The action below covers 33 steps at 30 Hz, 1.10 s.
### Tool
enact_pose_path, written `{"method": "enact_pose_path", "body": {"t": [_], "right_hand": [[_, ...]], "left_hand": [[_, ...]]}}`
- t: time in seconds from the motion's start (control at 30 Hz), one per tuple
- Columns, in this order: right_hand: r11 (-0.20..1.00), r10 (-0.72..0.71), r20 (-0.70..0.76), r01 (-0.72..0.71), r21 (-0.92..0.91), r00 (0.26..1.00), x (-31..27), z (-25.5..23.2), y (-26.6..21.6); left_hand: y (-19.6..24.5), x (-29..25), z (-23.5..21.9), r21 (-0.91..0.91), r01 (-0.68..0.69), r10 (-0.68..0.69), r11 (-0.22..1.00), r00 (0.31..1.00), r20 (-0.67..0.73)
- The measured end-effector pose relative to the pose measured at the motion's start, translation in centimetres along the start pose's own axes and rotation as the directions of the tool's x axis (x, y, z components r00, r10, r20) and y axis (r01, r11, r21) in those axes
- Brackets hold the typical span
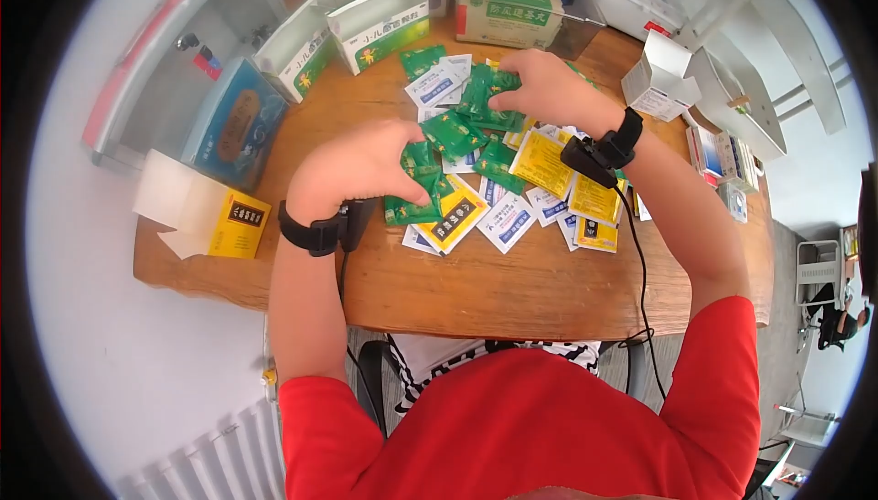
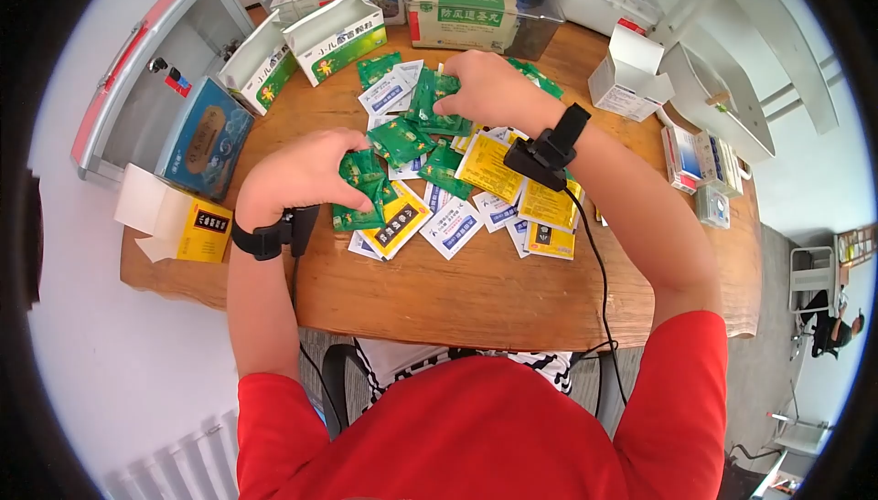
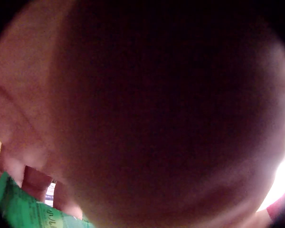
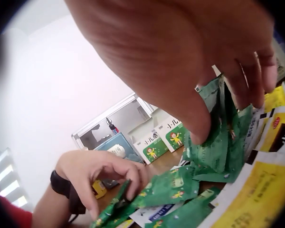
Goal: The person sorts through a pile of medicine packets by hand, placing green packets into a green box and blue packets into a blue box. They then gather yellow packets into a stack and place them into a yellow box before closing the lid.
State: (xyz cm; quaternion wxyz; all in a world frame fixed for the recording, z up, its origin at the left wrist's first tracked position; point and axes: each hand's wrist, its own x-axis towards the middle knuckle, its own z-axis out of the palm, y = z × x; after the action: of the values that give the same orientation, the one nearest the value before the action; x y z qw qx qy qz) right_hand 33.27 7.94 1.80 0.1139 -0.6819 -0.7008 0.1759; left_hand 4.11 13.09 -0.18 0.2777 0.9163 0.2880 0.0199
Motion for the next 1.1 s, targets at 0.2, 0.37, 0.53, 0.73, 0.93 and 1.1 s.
{"method": "enact_pose_path", "body": {"t": [0.2, 0.37, 0.53, 0.73, 0.93, 1.1], "right_hand": [[0.983, -0.028, -0.226, 0.068, 0.171, 0.974, -0.4, 1.4, 0.5], [0.975, -0.088, -0.138, 0.114, 0.192, 0.986, -0.5, 0.9, 0.8], [0.973, -0.093, -0.037, 0.099, 0.207, 0.995, -1.0, 0.3, 1.3], [0.739, -0.083, 0.05, 0.028, 0.673, 0.995, -2.6, -1.9, 1.3], [0.263, -0.175, 0.268, -0.217, 0.94, 0.947, -2.8, 0.4, 0.3], [0.173, -0.087, 0.266, -0.248, 0.953, 0.96, -3.7, 1.3, -2.7]], "left_hand": [[0.6, 0.1, -0.2, -0.095, 0.133, -0.122, 0.987, 0.986, 0.116], [-0.1, 0.9, 0.4, -0.168, 0.06, -0.056, 0.984, 0.998, 0.027], [-0.2, 1.3, 0.7, -0.165, 0.012, -0.031, 0.986, 0.993, -0.113], [-0.5, 2.1, 0.4, -0.377, 0.07, -0.146, 0.924, 0.973, -0.178], [-0.3, 2.9, 0.7, -0.643, 0.083, -0.241, 0.761, 0.957, -0.162], [1.7, 3.4, 1.8, -0.862, 0.025, -0.31, 0.507, 0.938, -0.155]]}}
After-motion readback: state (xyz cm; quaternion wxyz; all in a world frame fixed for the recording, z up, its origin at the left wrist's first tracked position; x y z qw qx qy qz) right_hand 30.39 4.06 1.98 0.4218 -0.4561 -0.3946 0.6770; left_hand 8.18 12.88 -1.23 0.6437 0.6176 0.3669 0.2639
